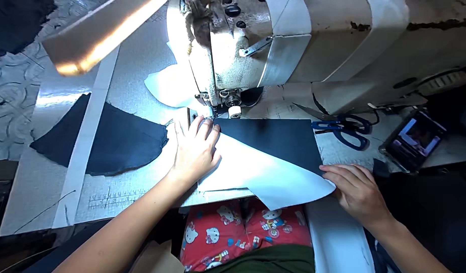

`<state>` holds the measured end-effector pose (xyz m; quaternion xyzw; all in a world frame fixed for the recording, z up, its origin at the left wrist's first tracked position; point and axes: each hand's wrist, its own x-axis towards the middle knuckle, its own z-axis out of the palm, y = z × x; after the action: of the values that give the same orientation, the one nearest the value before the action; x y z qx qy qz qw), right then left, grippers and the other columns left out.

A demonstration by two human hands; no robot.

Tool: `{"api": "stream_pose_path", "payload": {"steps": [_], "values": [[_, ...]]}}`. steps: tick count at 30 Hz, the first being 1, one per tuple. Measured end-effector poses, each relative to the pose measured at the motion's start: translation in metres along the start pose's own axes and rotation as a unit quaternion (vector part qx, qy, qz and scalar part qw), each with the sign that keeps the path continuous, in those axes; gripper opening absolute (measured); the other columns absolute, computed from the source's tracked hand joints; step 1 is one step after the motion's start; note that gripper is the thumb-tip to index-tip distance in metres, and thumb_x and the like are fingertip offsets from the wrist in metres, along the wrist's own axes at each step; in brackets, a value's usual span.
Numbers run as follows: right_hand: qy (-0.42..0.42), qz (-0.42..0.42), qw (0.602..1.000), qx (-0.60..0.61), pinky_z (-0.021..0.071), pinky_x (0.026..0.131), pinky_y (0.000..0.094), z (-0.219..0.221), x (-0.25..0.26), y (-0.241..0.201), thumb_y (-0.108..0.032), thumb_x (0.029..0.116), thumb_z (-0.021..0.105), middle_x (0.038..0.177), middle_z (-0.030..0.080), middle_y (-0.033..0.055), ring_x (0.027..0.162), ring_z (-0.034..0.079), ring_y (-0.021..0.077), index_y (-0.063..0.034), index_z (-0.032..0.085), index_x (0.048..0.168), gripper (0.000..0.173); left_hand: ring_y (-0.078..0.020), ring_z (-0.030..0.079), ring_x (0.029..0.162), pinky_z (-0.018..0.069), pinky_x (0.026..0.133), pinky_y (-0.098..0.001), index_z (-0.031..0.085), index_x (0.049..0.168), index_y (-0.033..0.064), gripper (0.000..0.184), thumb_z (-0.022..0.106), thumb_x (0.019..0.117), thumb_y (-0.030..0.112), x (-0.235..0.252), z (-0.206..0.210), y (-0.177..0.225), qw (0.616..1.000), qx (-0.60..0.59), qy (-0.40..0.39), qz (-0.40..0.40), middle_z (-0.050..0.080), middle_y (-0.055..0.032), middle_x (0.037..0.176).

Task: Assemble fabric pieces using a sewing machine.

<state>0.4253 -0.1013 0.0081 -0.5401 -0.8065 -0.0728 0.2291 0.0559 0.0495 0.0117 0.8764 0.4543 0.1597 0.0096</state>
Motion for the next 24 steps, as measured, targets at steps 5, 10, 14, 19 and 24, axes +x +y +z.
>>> {"api": "stream_pose_path", "payload": {"steps": [5,10,14,19,24], "values": [[0.007,-0.003,1.0,0.003,0.0493,0.094,0.0417,-0.0004,0.0007,-0.0014,-0.01,0.1022,0.045,0.108,0.076,0.0101,0.101,0.07,0.0279,-0.009,0.07,0.098,0.026,-0.0489,0.044,0.141,0.0198,0.103,-0.0848,0.067,0.128,-0.001,0.056,0.061,0.0787,0.026,-0.0017,0.0003,-0.0019,1.0,-0.027,0.001,0.0,0.06,-0.0231,0.139],[0.01,-0.01,1.0,-0.009,0.0496,0.095,0.0405,-0.0006,-0.0007,-0.0009,-0.009,0.1022,0.046,0.107,0.076,0.0071,0.102,0.07,0.0249,-0.0111,0.07,0.099,0.025,-0.0489,0.044,0.141,0.015,0.105,-0.0852,0.067,0.129,-0.0009,0.054,0.057,0.0833,0.028,-0.001,-0.0009,-0.003,1.0,-0.015,-0.009,-0.002,0.06,-0.0236,0.139],[0.006,-0.014,1.0,-0.013,0.0486,0.096,0.0404,-0.0004,-0.0025,-0.0019,-0.008,0.1018,0.045,0.108,0.076,0.0062,0.103,0.07,0.0246,-0.0119,0.071,0.098,0.026,-0.0495,0.045,0.14,0.0171,0.103,-0.0858,0.067,0.128,-0.0002,0.054,0.058,0.0816,0.027,-0.0005,-0.0025,-0.0049,1.0,-0.019,-0.013,-0.001,0.06,-0.0238,0.138],[0.004,-0.012,1.0,-0.017,0.0461,0.098,0.0405,-0.0017,-0.0032,-0.0028,-0.006,0.1009,0.045,0.108,0.076,0.0062,0.104,0.069,0.0237,-0.0122,0.071,0.097,0.027,-0.0493,0.045,0.14,0.016,0.104,-0.0857,0.068,0.127,-0.0003,0.055,0.058,0.0819,0.029,-0.0006,-0.0007,-0.0063,1.0,-0.027,-0.006,0.005,0.06,-0.0231,0.139],[0.012,-0.002,1.0,-0.028,0.043,0.101,0.0406,-0.0014,-0.0051,-0.0048,-0.006,0.1011,0.045,0.107,0.076,0.0052,0.105,0.069,0.0225,-0.0133,0.07,0.098,0.026,-0.0484,0.043,0.142,0.014,0.105,-0.0856,0.066,0.131,0.0023,0.059,0.059,0.0805,0.031,-0.0018,-0.0003,-0.0066,1.0,-0.027,-0.016,-0.001,0.059,-0.0217,0.141]]}}
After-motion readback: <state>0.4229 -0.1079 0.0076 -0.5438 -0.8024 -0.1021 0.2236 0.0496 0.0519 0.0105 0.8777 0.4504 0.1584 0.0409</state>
